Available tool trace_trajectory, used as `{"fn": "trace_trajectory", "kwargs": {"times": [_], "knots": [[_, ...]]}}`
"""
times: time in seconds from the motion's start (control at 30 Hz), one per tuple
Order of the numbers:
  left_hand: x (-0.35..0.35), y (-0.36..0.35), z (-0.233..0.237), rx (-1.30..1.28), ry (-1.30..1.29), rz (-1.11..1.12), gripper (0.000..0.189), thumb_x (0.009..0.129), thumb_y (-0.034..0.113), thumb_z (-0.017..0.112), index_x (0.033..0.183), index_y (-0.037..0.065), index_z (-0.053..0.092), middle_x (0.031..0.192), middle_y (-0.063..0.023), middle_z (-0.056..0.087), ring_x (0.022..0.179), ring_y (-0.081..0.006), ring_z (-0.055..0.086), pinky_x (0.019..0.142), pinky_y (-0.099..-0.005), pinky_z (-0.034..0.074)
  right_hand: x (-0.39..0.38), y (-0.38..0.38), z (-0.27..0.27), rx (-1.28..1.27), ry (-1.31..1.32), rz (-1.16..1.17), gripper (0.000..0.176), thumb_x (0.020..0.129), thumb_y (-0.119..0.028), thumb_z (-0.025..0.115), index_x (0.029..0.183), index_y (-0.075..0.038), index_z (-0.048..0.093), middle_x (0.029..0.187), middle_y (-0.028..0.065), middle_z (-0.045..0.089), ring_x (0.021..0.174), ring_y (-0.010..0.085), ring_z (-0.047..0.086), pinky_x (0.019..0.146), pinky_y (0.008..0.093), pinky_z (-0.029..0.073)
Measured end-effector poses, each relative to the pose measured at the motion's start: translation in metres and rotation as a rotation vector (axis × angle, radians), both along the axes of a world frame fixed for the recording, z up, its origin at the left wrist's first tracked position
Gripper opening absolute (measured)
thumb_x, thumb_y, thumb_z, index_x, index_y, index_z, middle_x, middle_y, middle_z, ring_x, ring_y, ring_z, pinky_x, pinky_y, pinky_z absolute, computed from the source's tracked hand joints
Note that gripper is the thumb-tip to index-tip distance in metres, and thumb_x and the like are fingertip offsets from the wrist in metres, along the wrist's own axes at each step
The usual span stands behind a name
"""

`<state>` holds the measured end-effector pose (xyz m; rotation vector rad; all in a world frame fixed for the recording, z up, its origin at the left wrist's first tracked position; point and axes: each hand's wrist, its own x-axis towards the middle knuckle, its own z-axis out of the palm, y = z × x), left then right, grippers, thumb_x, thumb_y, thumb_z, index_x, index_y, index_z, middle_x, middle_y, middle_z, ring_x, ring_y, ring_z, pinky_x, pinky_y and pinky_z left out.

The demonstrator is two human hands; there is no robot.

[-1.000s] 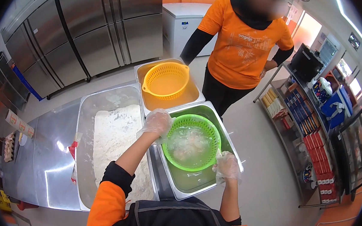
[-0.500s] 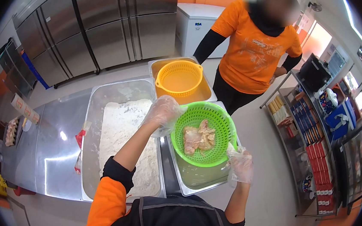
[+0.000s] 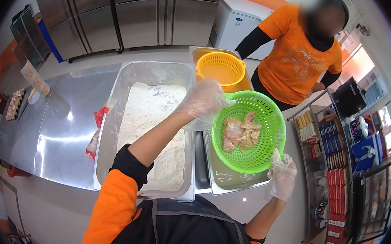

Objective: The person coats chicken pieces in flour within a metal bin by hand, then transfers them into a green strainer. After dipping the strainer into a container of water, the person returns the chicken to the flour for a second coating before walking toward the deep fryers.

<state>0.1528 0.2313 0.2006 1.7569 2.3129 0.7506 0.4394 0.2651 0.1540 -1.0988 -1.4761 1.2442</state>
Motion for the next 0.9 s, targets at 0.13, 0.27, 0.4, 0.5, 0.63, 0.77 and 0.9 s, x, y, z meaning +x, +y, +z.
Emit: {"fn": "trace_trajectory", "kwargs": {"times": [0.13,0.27,0.4,0.5,0.63,0.77,0.9], "knots": [[0.0,-0.008,-0.002,0.103,-0.017,-0.018,0.042,0.063,0.042,0.055,0.054,0.001,0.056,0.058,-0.0158,0.051,0.058,-0.025,0.051,0.057,-0.0326,0.04,0.004,-0.005,-0.004,0.032,-0.035,0.011,0.034,0.065,-0.009,0.059,0.093,0.002,0.043,0.07,0.0062,0.052,0.046,0.0083,0.046,0.038,0.0186,0.038],[-0.002,-0.011,-0.006,0.183,-0.034,-0.04,0.042,0.062,0.041,0.055,0.055,0.0,0.055,0.058,-0.0156,0.051,0.058,-0.0251,0.051,0.056,-0.0331,0.04,0.005,-0.013,-0.004,0.03,-0.054,0.005,0.036,0.065,-0.014,0.06,0.093,0.002,0.044,0.071,0.0061,0.052,0.047,0.0084,0.047,0.039,0.0185,0.039],[-0.001,-0.011,-0.007,0.204,-0.034,-0.045,0.04,0.062,0.039,0.057,0.056,0.0,0.055,0.058,-0.0154,0.051,0.058,-0.0252,0.05,0.056,-0.033,0.04,0.002,-0.022,-0.001,0.036,-0.046,-0.014,0.039,0.064,-0.019,0.061,0.092,0.002,0.044,0.071,0.0054,0.051,0.047,0.0083,0.046,0.039,0.0186,0.039],[0.001,-0.013,-0.006,0.223,-0.047,-0.059,0.038,0.061,0.037,0.058,0.056,0.0,0.056,0.058,-0.0157,0.051,0.059,-0.0255,0.05,0.057,-0.033,0.04,0.003,-0.028,0.0,0.03,-0.071,-0.056,0.021,0.069,-0.004,0.055,0.087,-0.001,0.045,0.067,0.0046,0.051,0.05,0.0077,0.047,0.043,0.0195,0.04],[0.003,-0.011,-0.004,0.177,-0.064,-0.084,0.039,0.06,0.037,0.059,0.056,-0.001,0.056,0.061,-0.0162,0.051,0.062,-0.0261,0.051,0.058,-0.0336,0.04,0.005,-0.03,-0.001,0.044,-0.16,-0.071,0.023,0.069,-0.004,0.054,0.09,0.0,0.044,0.068,0.0052,0.051,0.051,0.008,0.047,0.044,0.02,0.041],[0.003,-0.008,-0.009,0.204,-0.012,-0.101,0.04,0.06,0.038,0.059,0.057,-0.002,0.055,0.063,-0.0166,0.052,0.063,-0.0267,0.051,0.059,-0.0338,0.04,0.006,-0.032,-0.005,0.045,-0.162,-0.088,0.024,0.069,-0.003,0.054,0.09,0.002,0.045,0.07,0.0059,0.051,0.051,0.0085,0.048,0.044,0.0198,0.04],[0.005,-0.007,-0.011,0.18,-0.005,-0.101,0.041,0.06,0.038,0.059,0.06,-0.003,0.055,0.065,-0.0167,0.052,0.065,-0.0267,0.051,0.061,-0.0336,0.04,0.007,-0.034,-0.006,0.013,-0.116,-0.069,0.024,0.069,-0.004,0.053,0.091,0.002,0.045,0.07,0.006,0.052,0.051,0.0088,0.048,0.044,0.0196,0.04]]}}
